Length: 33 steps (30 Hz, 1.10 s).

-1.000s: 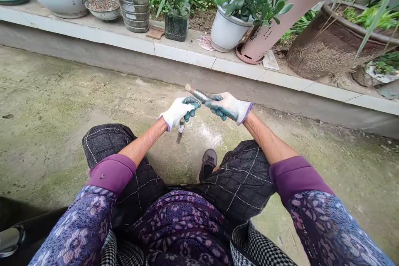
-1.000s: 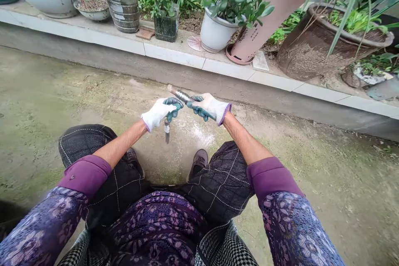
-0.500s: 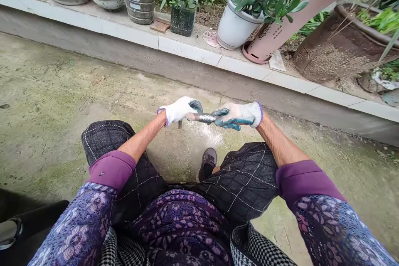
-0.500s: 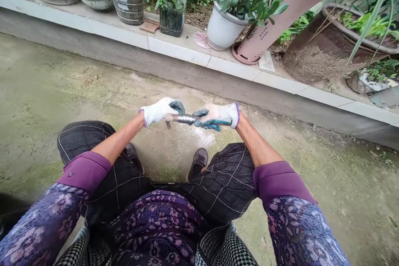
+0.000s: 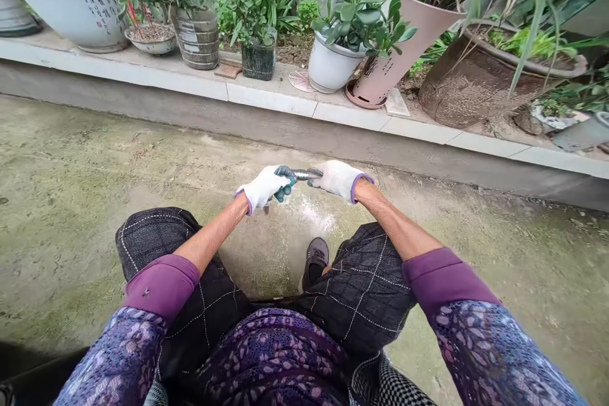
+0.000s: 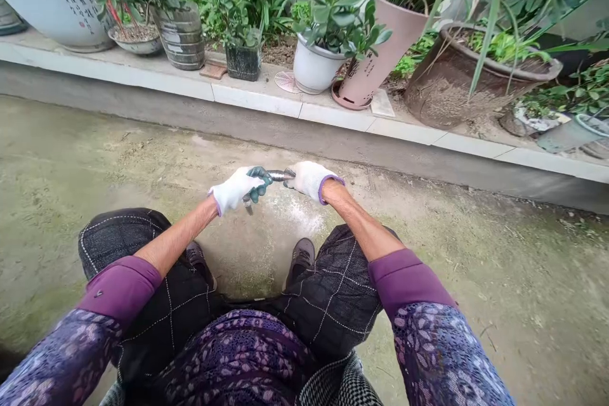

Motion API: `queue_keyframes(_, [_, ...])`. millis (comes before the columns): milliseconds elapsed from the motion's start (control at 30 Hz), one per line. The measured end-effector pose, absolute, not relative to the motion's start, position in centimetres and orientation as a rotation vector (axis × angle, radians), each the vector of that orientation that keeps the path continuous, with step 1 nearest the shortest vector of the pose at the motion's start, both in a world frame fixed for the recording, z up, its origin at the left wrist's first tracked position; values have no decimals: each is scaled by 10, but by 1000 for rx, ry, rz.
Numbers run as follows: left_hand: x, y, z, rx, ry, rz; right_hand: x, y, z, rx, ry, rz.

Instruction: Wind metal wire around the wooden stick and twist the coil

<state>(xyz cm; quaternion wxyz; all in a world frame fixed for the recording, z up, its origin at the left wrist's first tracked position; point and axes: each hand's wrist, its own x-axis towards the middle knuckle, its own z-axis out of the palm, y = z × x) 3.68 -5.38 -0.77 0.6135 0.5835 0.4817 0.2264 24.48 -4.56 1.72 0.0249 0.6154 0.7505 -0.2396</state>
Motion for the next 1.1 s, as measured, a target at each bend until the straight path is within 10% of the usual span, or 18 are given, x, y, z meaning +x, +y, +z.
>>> queue_keyframes(300, [43,-51,-7,1027,955,714,247,-45,19,2083,2502,-779])
queue_keyframes(700, [27,-55,8,1069,733,670,245,-71,36,1539,1895,-2515])
queue_keyframes(1100, [43,-50,-6,984,932,803,225,-60,26,1993,2635,-410])
